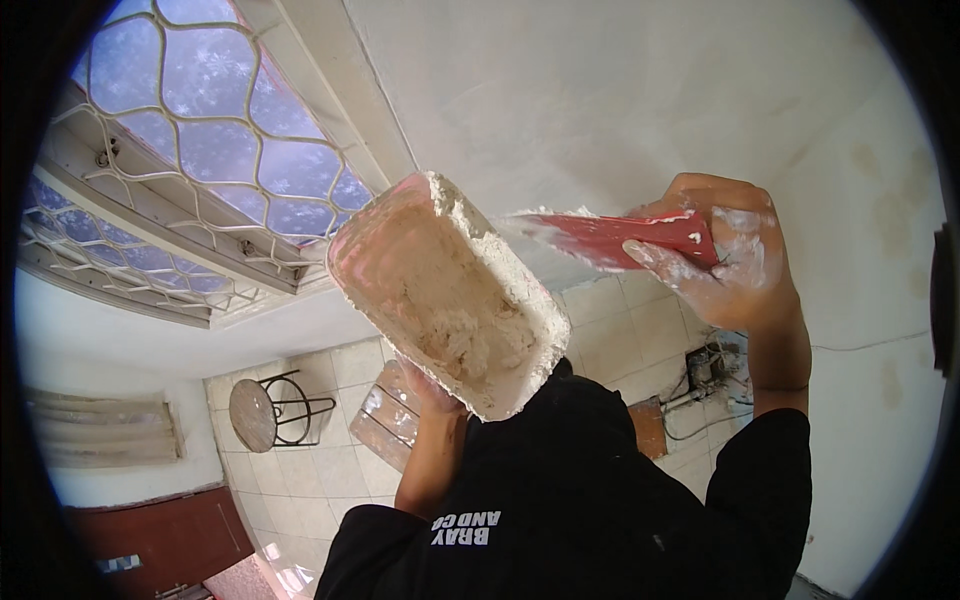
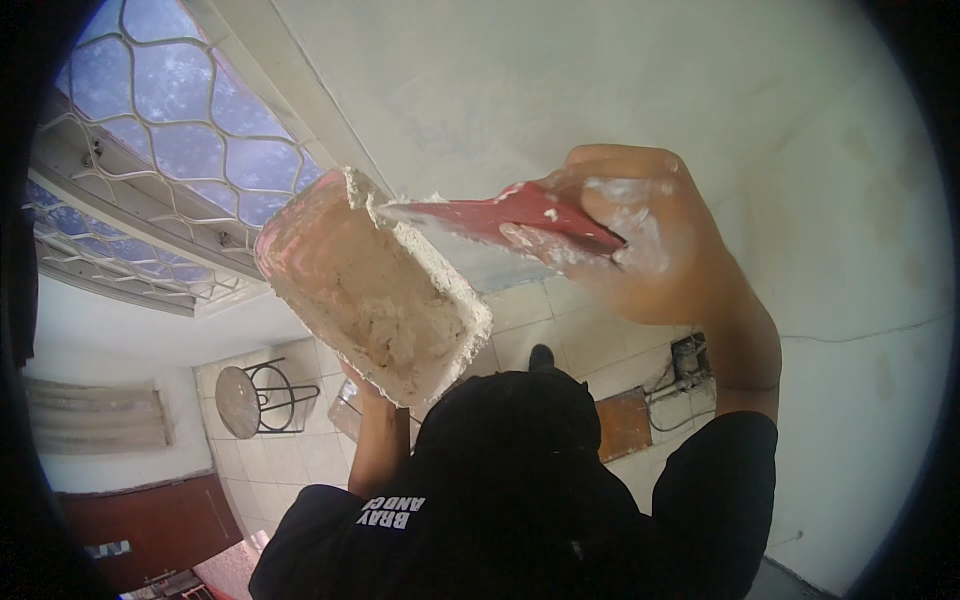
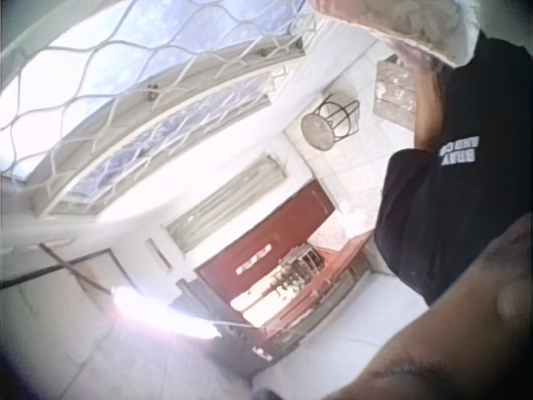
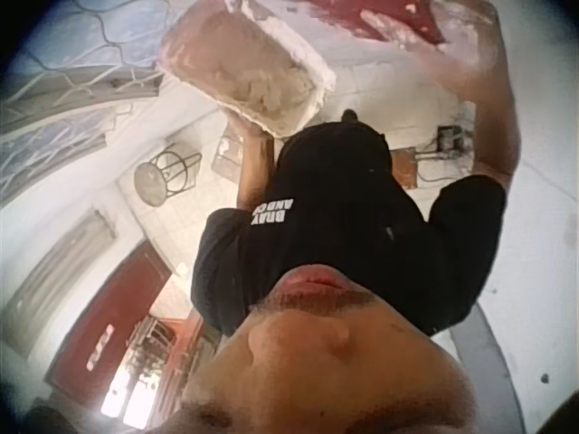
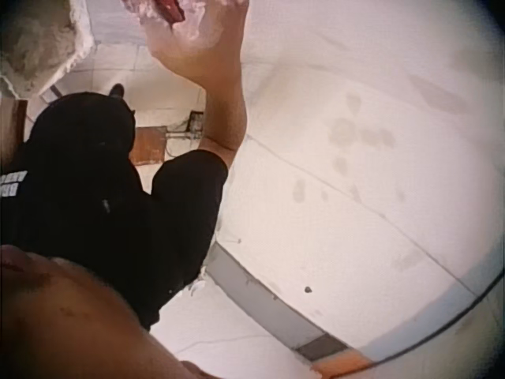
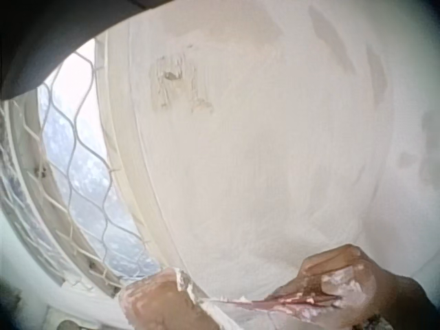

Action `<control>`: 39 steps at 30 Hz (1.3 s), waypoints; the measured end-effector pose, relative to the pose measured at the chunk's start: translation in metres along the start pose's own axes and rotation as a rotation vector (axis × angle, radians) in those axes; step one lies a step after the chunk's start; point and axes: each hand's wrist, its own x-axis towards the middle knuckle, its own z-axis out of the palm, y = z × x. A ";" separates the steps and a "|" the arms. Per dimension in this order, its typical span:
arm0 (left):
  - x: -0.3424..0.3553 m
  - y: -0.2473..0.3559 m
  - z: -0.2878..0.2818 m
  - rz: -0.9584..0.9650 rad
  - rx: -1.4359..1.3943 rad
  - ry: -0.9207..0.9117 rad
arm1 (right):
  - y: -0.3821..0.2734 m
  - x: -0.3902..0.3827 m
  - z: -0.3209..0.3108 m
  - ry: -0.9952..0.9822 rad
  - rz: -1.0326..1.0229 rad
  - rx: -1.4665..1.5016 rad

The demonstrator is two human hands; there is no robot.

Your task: The person uses a red scraper to apply white plaster from a pink container onto a wall, smoothing it over various sections.

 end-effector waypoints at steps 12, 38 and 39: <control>-0.006 0.013 0.020 0.067 0.074 0.096 | 0.028 0.155 -0.070 0.695 -0.681 -0.863; 0.004 0.025 -0.009 0.053 0.037 0.052 | 0.056 0.208 0.018 0.629 -0.794 -1.373; 0.005 0.024 -0.010 0.051 0.034 0.047 | 0.062 0.202 0.020 0.591 -0.792 -1.383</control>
